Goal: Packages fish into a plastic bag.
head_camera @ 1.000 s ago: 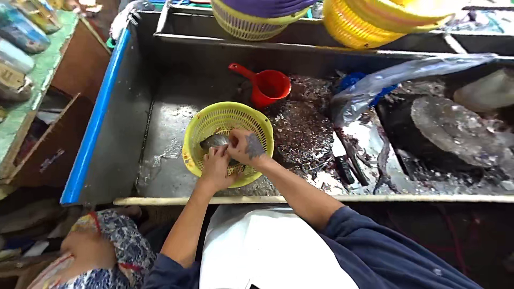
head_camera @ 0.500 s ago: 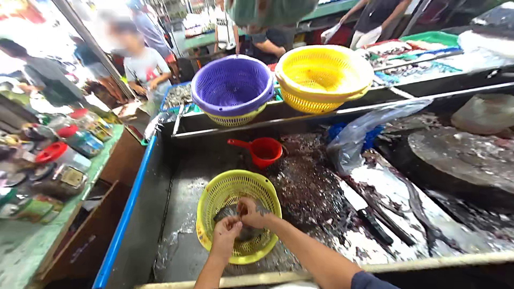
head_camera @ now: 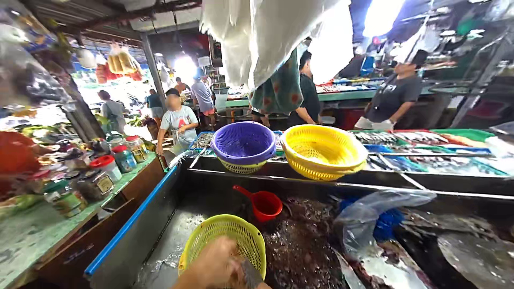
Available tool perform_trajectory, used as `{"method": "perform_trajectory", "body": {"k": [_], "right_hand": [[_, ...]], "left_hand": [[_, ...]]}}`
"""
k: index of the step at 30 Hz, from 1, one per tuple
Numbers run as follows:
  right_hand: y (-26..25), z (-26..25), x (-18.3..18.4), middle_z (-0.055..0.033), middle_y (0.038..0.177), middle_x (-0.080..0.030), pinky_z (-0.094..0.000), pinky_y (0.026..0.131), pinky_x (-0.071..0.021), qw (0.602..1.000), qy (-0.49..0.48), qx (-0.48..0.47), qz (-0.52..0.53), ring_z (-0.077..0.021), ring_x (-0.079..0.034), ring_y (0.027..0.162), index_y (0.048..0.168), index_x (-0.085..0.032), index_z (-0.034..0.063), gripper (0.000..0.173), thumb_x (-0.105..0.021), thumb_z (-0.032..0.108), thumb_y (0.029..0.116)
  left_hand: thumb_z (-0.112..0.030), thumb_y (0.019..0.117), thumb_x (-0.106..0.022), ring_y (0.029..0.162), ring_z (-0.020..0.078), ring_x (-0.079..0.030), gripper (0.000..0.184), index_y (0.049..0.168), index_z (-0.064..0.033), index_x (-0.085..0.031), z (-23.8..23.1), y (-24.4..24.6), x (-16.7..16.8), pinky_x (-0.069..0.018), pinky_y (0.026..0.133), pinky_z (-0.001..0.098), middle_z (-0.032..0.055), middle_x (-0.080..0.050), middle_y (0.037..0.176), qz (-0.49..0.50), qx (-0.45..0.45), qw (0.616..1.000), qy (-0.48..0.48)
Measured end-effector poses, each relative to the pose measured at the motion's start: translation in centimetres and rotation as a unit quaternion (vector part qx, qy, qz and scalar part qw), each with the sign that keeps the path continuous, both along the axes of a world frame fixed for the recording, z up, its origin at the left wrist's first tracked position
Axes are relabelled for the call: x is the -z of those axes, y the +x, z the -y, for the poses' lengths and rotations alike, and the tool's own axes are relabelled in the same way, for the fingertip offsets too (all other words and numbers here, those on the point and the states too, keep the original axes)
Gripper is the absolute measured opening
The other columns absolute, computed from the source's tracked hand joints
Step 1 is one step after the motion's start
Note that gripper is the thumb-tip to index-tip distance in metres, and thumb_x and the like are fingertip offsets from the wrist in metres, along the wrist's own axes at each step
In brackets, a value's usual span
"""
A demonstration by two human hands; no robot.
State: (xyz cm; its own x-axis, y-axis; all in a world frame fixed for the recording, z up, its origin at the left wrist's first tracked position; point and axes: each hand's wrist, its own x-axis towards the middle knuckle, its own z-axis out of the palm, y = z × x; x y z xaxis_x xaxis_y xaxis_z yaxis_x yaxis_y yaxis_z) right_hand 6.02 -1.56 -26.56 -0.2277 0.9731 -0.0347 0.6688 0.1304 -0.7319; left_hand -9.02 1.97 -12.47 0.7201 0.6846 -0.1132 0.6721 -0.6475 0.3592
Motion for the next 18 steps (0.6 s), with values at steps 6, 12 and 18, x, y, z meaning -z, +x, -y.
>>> {"method": "perform_trajectory", "body": {"k": [6,12,18], "right_hand": [[2.3,2.8,-0.8,-0.0199,0.117,-0.069,-0.0494,0.095,-0.0569,0.997,-0.001,-0.006,-0.074,-0.032,-0.068,0.105,0.125,-0.068,0.0028,0.051,-0.082,0.031,0.0854],[5.4,6.3,-1.5,-0.0161,0.111,-0.07,-0.0439,0.087,-0.0607,0.993,0.025,0.014,-0.117,-0.0249,-0.071,0.094,0.117,-0.072,0.0035,0.044,-0.082,0.031,0.0848],[8.8,8.9,-3.4,-0.0144,0.108,-0.069,-0.0403,0.082,-0.0595,0.988,0.035,0.071,-0.133,-0.0224,-0.068,0.089,0.116,-0.071,0.0022,0.042,-0.08,0.031,0.0867]], "left_hand": [[-0.028,0.1029,-0.061,0.1,0.0235,-0.07,0.036,0.131,-0.0057,-0.064,-2.7,3.7,-23.7,-0.0574,0.092,0.0448,0.0132,-0.07,0.118,0.221,-0.073,0.948,0.216],[-0.019,0.0922,-0.073,0.133,0.0316,-0.056,0.064,0.15,-0.0027,-0.05,-8.6,9.9,-35.0,-0.0449,0.112,0.0469,0.0186,-0.057,0.145,0.394,-0.033,0.814,0.425],[-0.006,0.095,-0.062,0.094,0.0143,-0.07,0.017,0.102,-0.0037,-0.078,-10.6,13.6,-37.2,-0.0543,0.089,0.0345,0.0079,-0.076,0.096,0.59,0.053,0.678,0.435]]}}
